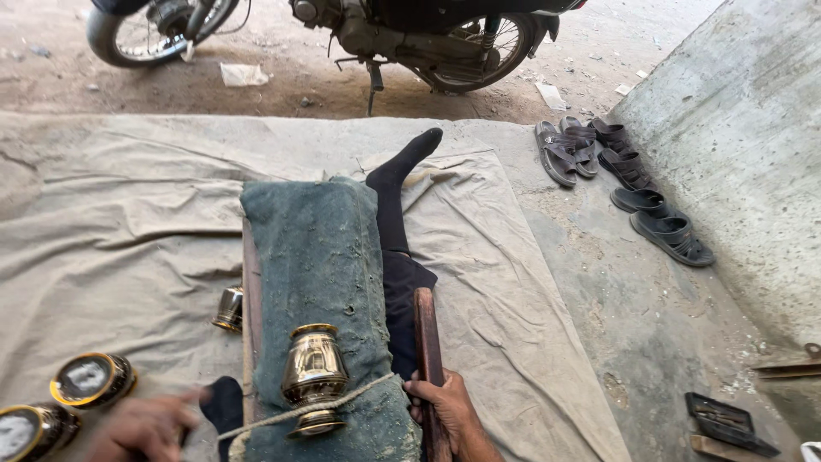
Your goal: The person sits on the ground with a padded cushion on their lap, holding a small punch against a brass pot and striking it with a wooden mallet to emboss decorative patterns into the metal, repositioning the punch and rotating the pot as they work.
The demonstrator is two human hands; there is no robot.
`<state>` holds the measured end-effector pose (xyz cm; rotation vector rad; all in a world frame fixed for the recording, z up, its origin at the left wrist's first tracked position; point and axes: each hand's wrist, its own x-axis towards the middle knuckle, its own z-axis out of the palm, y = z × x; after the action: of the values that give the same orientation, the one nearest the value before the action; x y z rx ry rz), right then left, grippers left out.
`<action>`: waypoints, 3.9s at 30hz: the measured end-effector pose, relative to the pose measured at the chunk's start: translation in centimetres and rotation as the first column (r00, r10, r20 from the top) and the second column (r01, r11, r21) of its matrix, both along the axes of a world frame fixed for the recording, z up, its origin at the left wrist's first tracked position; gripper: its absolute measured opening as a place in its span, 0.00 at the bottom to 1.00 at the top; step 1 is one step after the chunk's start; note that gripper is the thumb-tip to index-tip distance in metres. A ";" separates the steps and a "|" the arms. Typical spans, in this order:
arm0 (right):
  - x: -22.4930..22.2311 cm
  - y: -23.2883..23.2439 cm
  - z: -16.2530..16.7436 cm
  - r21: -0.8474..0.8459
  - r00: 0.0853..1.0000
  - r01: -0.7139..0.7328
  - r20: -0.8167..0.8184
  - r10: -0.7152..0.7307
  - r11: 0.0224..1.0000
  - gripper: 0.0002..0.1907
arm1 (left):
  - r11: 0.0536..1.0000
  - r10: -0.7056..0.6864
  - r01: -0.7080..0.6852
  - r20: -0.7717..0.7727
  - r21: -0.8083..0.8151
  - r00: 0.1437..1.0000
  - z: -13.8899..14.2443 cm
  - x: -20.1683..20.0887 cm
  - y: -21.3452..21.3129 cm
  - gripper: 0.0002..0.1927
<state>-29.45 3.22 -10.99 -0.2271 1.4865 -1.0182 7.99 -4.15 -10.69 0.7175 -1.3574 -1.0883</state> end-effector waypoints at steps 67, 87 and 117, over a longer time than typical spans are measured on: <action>-1.2 2.5 -5.3 -0.100 0.987 -0.022 -0.163 0.006 0.995 0.09 | 0.710 -0.285 0.321 -0.161 0.627 0.945 10.8 -4.7 16.4 0.16; 0.0 -2.2 -6.1 0.174 0.938 0.000 -0.342 0.060 0.985 0.13 | 0.825 -0.100 -0.533 0.976 0.190 0.193 -6.7 -3.3 -17.7 0.47; -1.0 -1.6 -6.5 0.084 0.970 -0.069 -0.226 0.087 0.994 0.11 | 0.888 -0.038 -0.373 0.850 0.270 0.525 -2.2 -0.8 -8.8 0.22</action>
<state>-30.50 1.63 -17.48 -0.3559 1.7082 -0.8930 7.22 -13.00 -12.86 1.8679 -1.7976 -0.8829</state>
